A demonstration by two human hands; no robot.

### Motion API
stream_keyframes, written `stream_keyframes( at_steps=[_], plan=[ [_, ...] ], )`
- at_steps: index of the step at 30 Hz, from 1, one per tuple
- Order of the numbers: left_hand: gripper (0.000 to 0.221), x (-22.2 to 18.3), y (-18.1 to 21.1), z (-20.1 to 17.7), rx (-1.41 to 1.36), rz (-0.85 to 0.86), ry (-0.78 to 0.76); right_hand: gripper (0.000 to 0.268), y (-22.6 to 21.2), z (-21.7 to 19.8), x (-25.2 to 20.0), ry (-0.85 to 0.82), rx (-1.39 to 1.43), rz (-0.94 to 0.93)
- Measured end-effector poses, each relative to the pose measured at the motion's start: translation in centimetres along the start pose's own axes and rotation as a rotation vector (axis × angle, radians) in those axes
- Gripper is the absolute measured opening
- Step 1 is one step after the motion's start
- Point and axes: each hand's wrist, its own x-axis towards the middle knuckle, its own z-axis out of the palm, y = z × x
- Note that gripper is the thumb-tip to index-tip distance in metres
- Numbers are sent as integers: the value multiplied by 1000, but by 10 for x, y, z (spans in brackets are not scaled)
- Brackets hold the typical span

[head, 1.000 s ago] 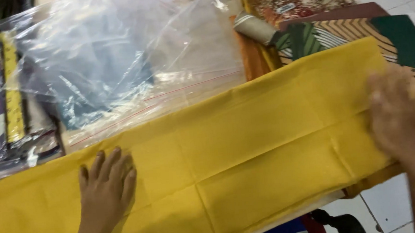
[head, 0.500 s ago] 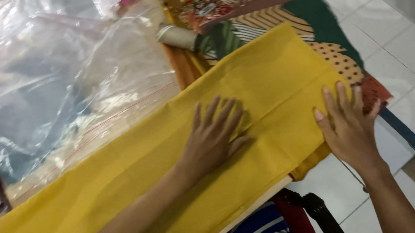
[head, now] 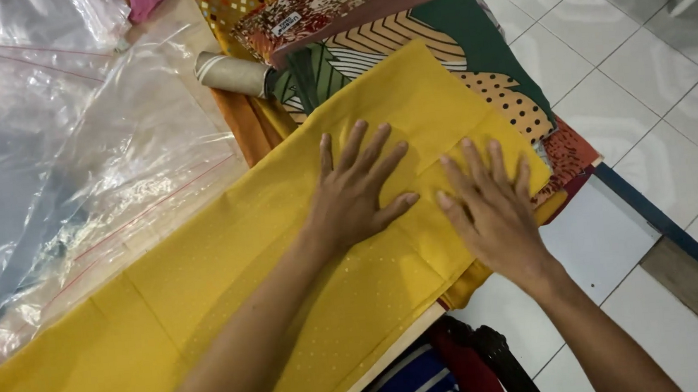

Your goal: Unfolding a large yellow cloth on a work table and cleaning it thoroughly with a lint roller.

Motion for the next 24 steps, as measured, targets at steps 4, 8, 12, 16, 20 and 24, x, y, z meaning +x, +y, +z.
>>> stream_keyframes(
  at_steps=[4,8,12,16,20,24],
  plan=[
    [78,7,-14,-10,-24,-58,-11,62,39,9,1,101,-81,-2],
    [75,6,-26,-21,60,-229,-97,69,44,-1,-5,64,-122,193],
    [76,12,-20,-28,94,-266,7,67,29,-10,2,176,-130,139],
    [82,5,-7,-10,71,-133,60,64,-2,-15,20,209,-116,8],
    [74,-5,-13,-1,-2,-103,-20,59,-14,-3,44,56,-47,-26],
    [77,-4,-24,-9,31,-173,-71,65,25,10,69,-20,-215,5]
  ],
)
